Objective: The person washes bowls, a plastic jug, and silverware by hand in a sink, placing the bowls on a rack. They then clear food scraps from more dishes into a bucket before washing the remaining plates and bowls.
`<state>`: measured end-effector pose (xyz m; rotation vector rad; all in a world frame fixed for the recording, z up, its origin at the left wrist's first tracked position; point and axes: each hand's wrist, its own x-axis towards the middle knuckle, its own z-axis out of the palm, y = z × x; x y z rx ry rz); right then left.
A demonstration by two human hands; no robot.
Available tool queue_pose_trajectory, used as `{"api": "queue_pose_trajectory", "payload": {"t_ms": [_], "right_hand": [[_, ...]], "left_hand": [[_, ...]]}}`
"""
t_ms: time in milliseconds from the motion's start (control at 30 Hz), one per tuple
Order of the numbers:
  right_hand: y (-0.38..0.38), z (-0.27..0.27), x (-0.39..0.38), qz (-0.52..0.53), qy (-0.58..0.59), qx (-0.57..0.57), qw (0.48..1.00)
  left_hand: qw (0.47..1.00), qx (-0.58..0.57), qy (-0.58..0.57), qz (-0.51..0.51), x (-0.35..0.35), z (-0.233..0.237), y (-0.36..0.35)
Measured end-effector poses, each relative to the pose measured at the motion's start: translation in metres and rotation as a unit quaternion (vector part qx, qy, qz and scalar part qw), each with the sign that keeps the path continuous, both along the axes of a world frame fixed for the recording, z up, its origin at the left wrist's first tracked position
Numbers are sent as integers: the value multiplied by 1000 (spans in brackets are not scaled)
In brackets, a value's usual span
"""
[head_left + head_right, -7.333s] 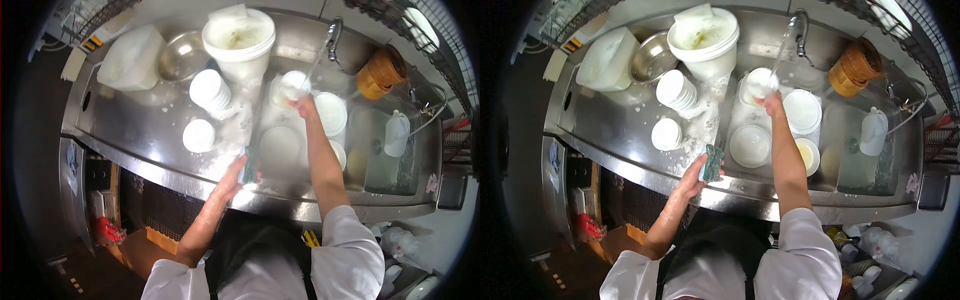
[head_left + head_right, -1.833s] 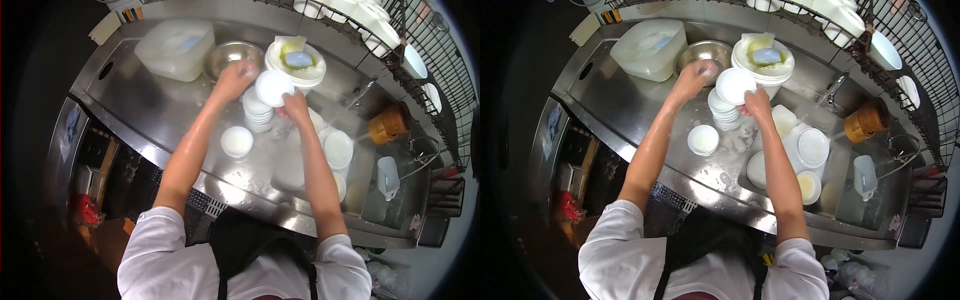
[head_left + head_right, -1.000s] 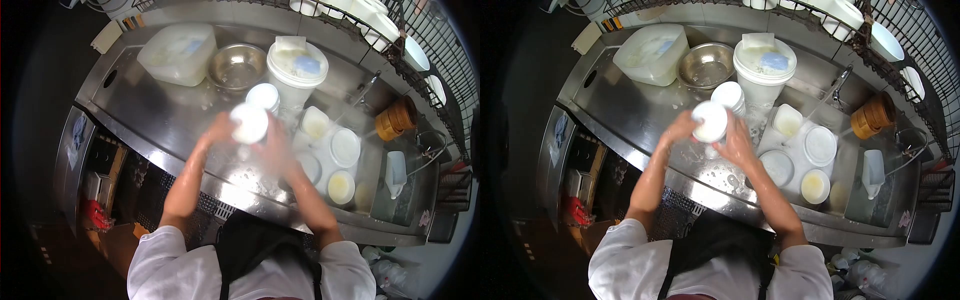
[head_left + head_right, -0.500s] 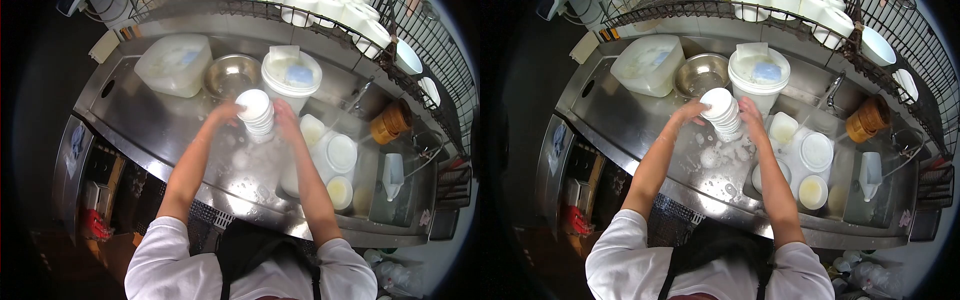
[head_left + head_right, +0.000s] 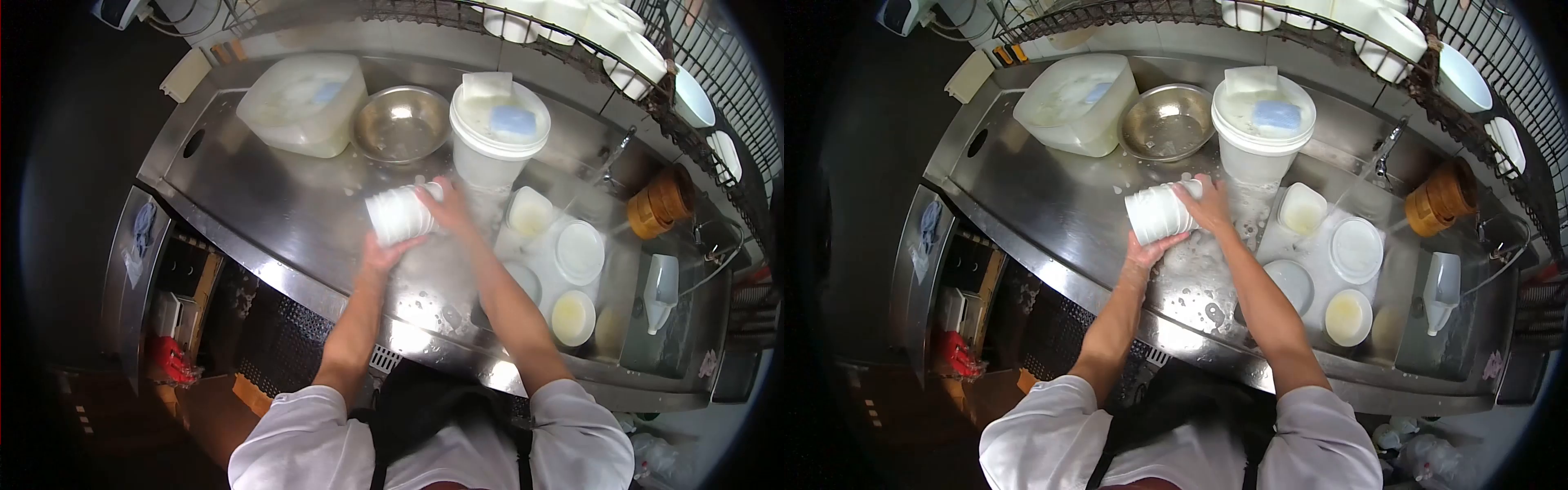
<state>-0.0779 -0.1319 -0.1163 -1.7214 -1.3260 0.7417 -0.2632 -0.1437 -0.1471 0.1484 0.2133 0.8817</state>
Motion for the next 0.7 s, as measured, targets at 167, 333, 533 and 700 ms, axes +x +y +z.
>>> {"api": "queue_pose_trajectory", "payload": {"t_ms": [167,333,533,700], "right_hand": [[-20,42,12,-13,-53,129,990],[-25,51,43,-27,138,138,980],[-42,30,84,-12,561,112,820],[-51,26,81,-43,559,84,824]], "left_hand": [[996,31,-84,9,23,-24,-1],[993,-36,-109,-11,51,-26,-2],[996,-3,-94,3,72,-61,-14],[997,17,-79,6,70,-66,-22]]}}
